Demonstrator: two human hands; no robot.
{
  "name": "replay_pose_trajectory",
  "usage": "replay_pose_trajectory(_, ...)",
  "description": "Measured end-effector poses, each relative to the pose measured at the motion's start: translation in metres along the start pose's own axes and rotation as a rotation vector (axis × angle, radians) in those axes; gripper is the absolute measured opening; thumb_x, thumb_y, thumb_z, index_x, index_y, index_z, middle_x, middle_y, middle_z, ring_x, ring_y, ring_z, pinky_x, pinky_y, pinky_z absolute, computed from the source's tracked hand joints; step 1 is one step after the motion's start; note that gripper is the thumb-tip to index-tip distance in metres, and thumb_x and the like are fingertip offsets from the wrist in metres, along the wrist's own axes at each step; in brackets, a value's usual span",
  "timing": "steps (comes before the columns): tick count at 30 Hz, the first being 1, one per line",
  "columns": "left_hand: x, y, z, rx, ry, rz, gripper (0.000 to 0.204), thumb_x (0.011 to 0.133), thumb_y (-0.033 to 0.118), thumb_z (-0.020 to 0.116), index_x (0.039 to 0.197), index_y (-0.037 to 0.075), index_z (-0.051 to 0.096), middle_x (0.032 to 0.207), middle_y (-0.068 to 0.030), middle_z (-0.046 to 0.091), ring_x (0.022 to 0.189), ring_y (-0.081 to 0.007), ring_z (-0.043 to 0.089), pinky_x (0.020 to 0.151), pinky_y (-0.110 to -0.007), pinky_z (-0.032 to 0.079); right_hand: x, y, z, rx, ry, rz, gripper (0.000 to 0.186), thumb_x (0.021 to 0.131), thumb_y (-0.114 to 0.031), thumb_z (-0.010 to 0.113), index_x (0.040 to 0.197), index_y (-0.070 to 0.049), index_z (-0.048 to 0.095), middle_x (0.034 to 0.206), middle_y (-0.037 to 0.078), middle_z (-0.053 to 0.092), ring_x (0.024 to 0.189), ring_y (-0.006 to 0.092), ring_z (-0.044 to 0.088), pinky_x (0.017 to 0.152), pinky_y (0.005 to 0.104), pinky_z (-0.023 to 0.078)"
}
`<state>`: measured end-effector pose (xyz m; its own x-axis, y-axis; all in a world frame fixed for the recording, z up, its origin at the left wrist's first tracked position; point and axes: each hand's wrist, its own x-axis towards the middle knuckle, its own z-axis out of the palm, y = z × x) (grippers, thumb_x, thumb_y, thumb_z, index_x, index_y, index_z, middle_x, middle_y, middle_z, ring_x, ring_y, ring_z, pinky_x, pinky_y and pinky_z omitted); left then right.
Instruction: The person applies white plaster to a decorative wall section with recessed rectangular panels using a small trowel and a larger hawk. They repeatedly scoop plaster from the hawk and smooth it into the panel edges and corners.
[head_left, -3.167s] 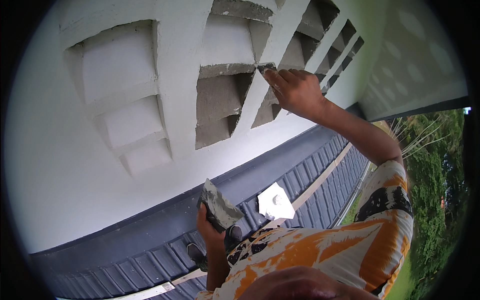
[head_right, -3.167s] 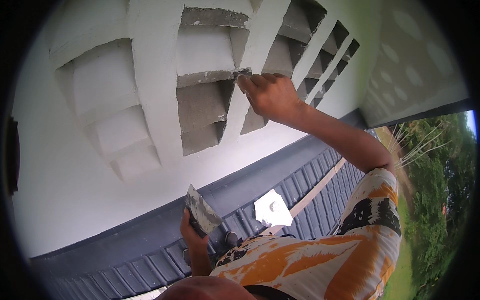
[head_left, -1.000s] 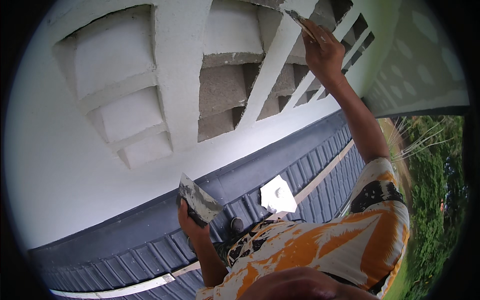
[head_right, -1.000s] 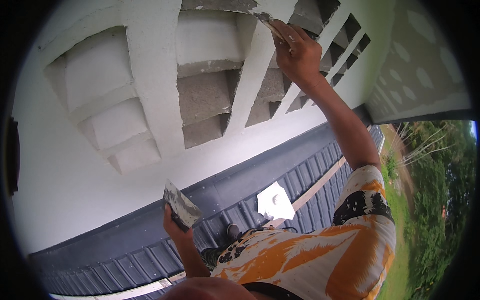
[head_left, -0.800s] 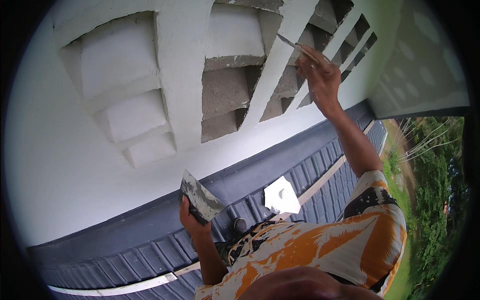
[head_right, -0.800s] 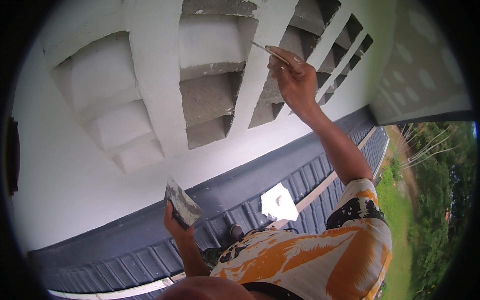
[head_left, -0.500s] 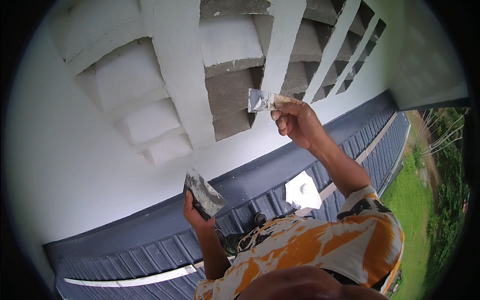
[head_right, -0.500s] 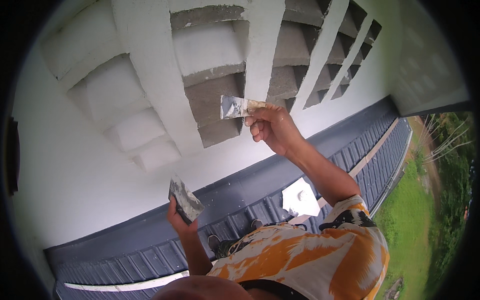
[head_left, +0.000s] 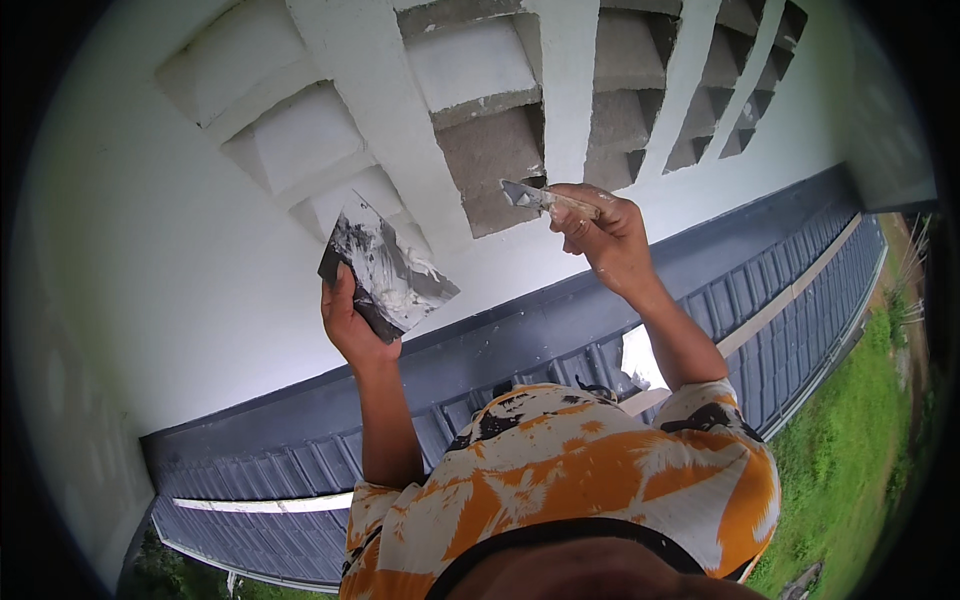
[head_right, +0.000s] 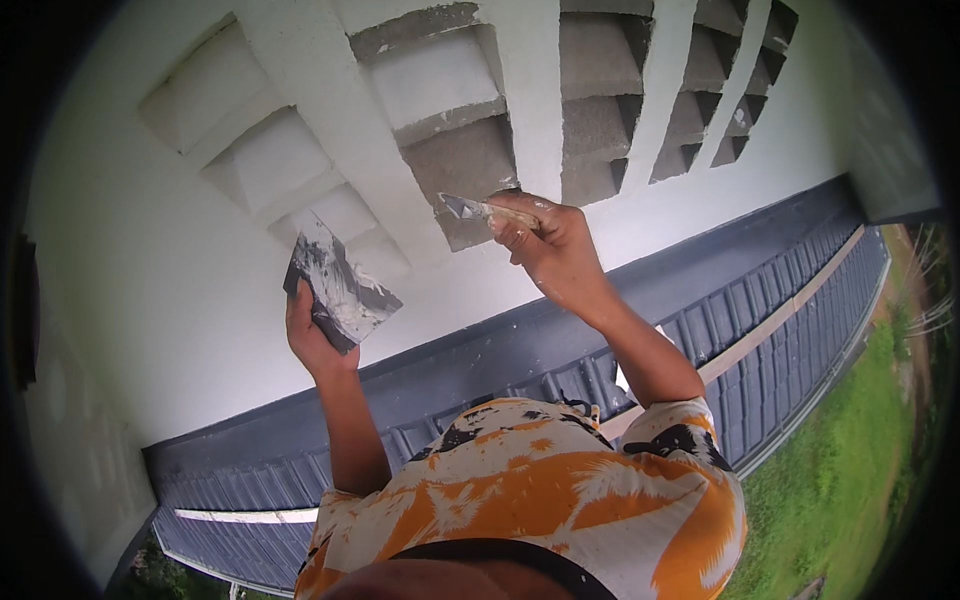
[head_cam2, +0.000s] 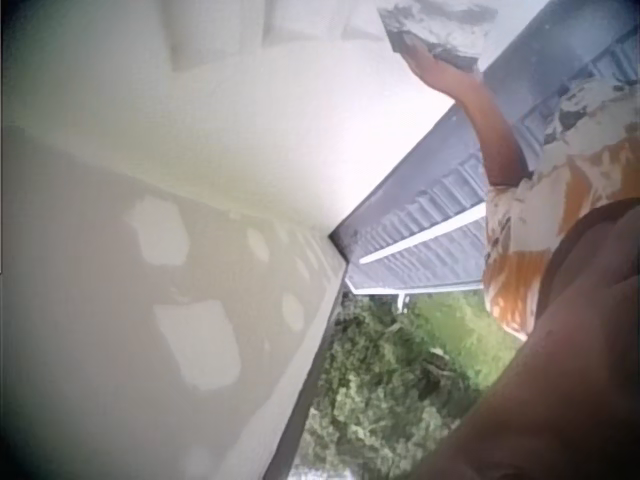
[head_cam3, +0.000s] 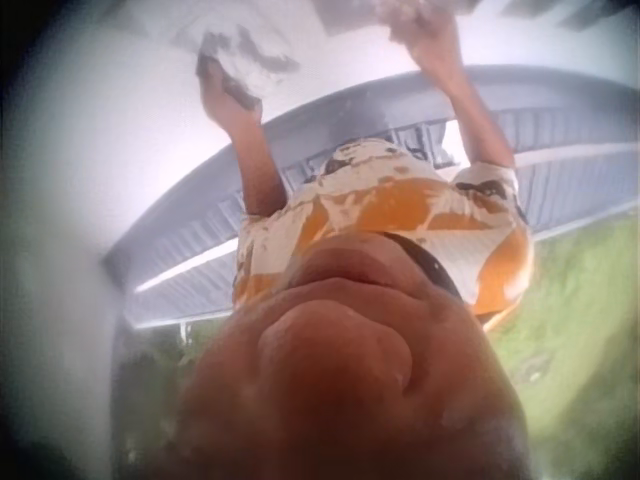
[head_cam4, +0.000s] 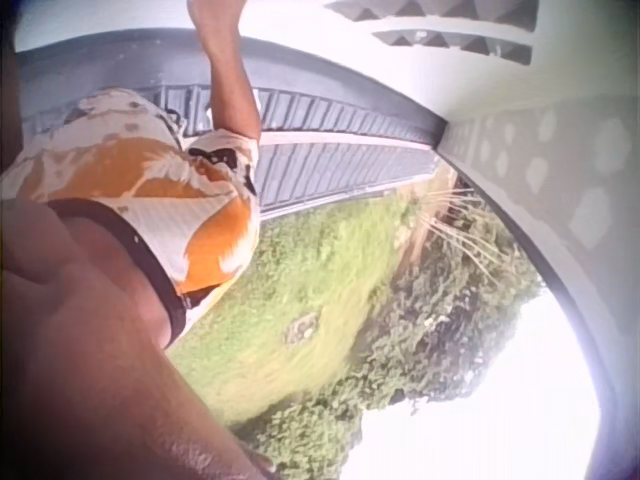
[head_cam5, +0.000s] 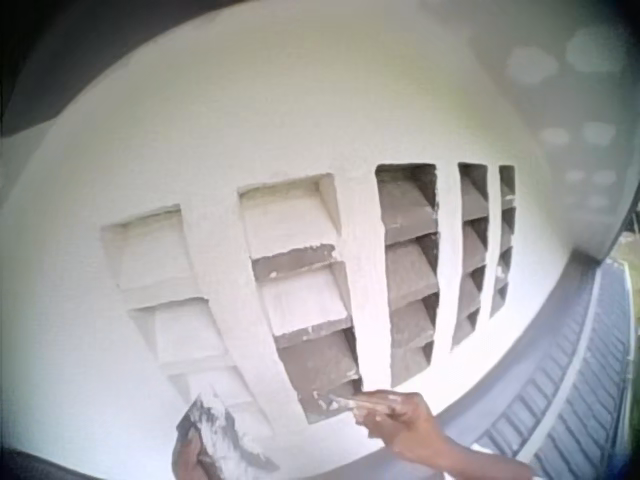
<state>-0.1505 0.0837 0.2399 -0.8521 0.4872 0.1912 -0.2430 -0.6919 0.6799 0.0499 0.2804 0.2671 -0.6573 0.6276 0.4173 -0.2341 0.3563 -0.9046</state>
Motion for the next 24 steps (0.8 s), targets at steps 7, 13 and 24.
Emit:
replay_pose_trajectory(7, 0.02, 0.012, 0.038, 0.111, -0.091, 0.065, 0.03, 0.096, 0.011, 0.055, 0.121, -0.004, 0.057, 0.109, -0.0098, 0.066, 0.096, -0.0181, 0.066, 0.085, -0.033, 0.053, -0.015, -0.003, -0.012, -0.082, 0.023, -0.022, 0.023, 0.095, -0.015, 0.064, 0.109, 0.003, 0.068, 0.077, 0.002, 0.062, 0.064, 0.0059, 0.053, 0.057, 0.0222, 0.047)
replay_pose_trajectory(13, 0.032, 0.007, 0.041, 0.223, -0.117, 0.108, 0.038, 0.098, 0.012, 0.05, 0.131, -0.007, 0.048, 0.121, -0.0143, 0.061, 0.106, -0.0231, 0.063, 0.092, -0.036, 0.05, -0.028, 0.009, -0.006, 0.142, 0.06, 0.191, 0.023, 0.094, -0.012, 0.063, 0.111, 0.004, 0.064, 0.077, 0.002, 0.061, 0.064, 0.0065, 0.054, 0.056, 0.0219, 0.047)
replay_pose_trajectory(24, 0.043, -0.004, 0.057, 0.31, -0.154, 0.142, 0.033, 0.096, 0.011, 0.054, 0.126, -0.005, 0.052, 0.117, -0.0118, 0.063, 0.1, -0.0197, 0.064, 0.089, -0.032, 0.051, -0.014, 0.019, 0.004, -0.129, 0.073, -0.162, 0.019, 0.093, -0.009, 0.064, 0.108, 0.003, 0.067, 0.076, 0.005, 0.06, 0.065, 0.0081, 0.054, 0.056, 0.0243, 0.045)
